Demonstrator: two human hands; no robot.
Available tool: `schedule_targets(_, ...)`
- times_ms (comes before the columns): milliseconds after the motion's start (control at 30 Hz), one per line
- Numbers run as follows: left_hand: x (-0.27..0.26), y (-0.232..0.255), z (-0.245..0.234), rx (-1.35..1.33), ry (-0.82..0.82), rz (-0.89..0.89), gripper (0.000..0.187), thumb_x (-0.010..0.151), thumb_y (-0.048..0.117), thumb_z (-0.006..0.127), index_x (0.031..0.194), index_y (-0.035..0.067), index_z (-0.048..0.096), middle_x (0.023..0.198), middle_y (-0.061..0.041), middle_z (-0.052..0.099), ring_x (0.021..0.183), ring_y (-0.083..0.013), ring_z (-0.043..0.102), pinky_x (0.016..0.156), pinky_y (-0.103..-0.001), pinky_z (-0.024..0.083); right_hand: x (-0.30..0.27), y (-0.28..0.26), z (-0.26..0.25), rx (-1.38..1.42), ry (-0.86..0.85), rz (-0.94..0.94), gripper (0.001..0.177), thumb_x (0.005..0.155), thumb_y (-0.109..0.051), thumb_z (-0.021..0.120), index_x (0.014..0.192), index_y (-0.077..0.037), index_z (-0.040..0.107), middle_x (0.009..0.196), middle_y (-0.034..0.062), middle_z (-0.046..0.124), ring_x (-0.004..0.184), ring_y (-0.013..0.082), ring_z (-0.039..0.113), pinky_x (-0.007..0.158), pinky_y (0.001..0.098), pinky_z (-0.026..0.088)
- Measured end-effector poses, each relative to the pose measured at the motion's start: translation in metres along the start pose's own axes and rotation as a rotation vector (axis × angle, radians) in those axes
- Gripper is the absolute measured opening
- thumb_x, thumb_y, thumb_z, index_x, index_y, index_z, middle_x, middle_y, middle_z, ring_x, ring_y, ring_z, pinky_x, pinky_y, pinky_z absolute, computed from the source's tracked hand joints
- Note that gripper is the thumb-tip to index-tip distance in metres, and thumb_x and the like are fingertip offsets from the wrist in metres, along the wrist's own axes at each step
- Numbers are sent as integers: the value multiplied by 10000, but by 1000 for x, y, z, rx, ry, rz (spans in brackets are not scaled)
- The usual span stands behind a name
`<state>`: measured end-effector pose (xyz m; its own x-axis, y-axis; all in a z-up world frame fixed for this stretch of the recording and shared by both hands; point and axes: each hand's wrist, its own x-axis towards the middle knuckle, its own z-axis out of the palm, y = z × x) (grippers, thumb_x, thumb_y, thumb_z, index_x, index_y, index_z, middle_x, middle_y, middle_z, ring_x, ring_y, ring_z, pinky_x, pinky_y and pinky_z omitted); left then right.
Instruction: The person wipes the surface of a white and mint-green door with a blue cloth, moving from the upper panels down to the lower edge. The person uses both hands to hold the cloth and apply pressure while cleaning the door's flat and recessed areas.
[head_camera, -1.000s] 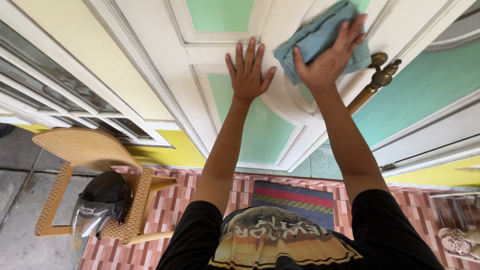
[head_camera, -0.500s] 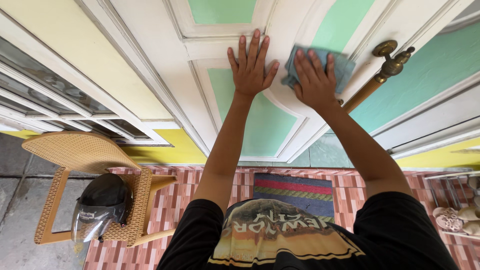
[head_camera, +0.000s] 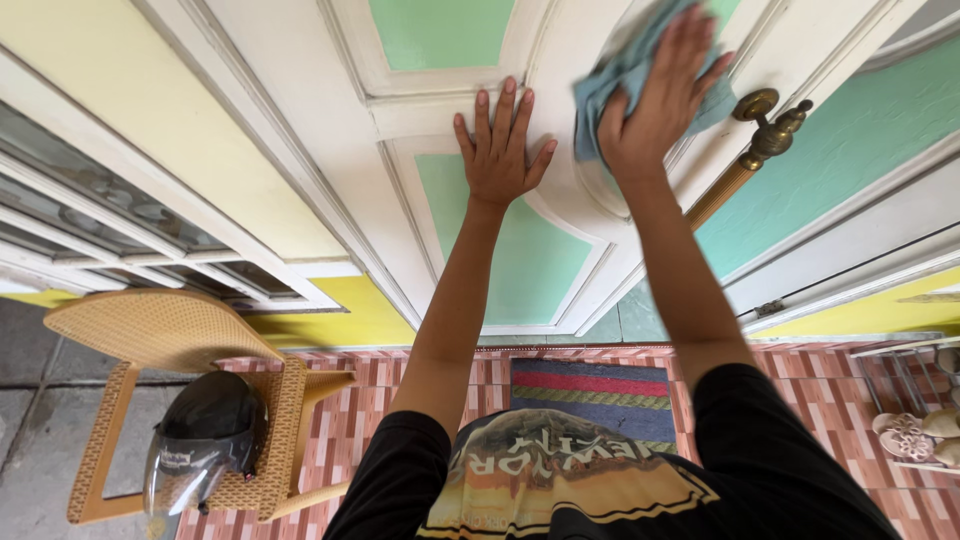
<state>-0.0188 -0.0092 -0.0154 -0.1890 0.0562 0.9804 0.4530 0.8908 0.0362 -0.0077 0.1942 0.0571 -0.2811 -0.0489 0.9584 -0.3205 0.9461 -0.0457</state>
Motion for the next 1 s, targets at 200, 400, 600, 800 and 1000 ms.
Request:
schedule_targets(200, -3, 0, 5, 11, 4, -4, 617, 1109, 556, 414, 1556, 136, 476, 1637, -56, 385, 1566, -315, 238, 1296, -560, 14, -11, -26, 34, 122, 438, 497, 634, 1180, -402, 339, 1689, -64, 168, 1731, 67, 122, 1645, 235, 70, 1320, 536, -23)
schedule_targets(400, -3, -1, 5, -2, -11, -15, 588, 1112, 540, 387, 1552, 161, 486, 1639, -44, 377, 1569, -305, 226, 1297, -552, 8, -74, -37, 38, -19, 87, 182, 633, 1083, -293, 444, 1626, -18, 270, 1732, 130, 176, 1637, 343, 72, 1299, 628, -47)
schedule_targets(600, -2, -1, 8, 16, 22, -6, 518, 1152, 476, 437, 1569, 169, 461, 1648, -39, 354, 1574, -295, 225, 1303, -550, 39, -145, 30, 21, -127, -303, -273, 534, 1027, -199, 506, 1534, -57, 590, 1653, 117, 468, 1576, 364, 277, 1277, 613, 43)
schedule_targets(800, -25, 0, 7, -18, -80, -64, 537, 1176, 489, 463, 1628, 228, 336, 1709, 9, 208, 1615, -252, 134, 1336, -557, 52, -247, 37, -8, 232, -605, -167, 538, 1015, -170, 518, 1509, 43, 504, 1636, 245, 395, 1545, 481, 282, 1244, 695, 100)
schedule_targets(1000, -71, 25, -85, -131, -504, -307, 670, 1078, 511, 508, 1633, 198, 301, 1714, -67, 192, 1615, -297, 144, 1321, -645, 48, -288, -41, -68, 805, -671, 417, 565, 1002, -16, 373, 1564, -4, 419, 1678, 233, 326, 1560, 398, 340, 1266, 423, 329)
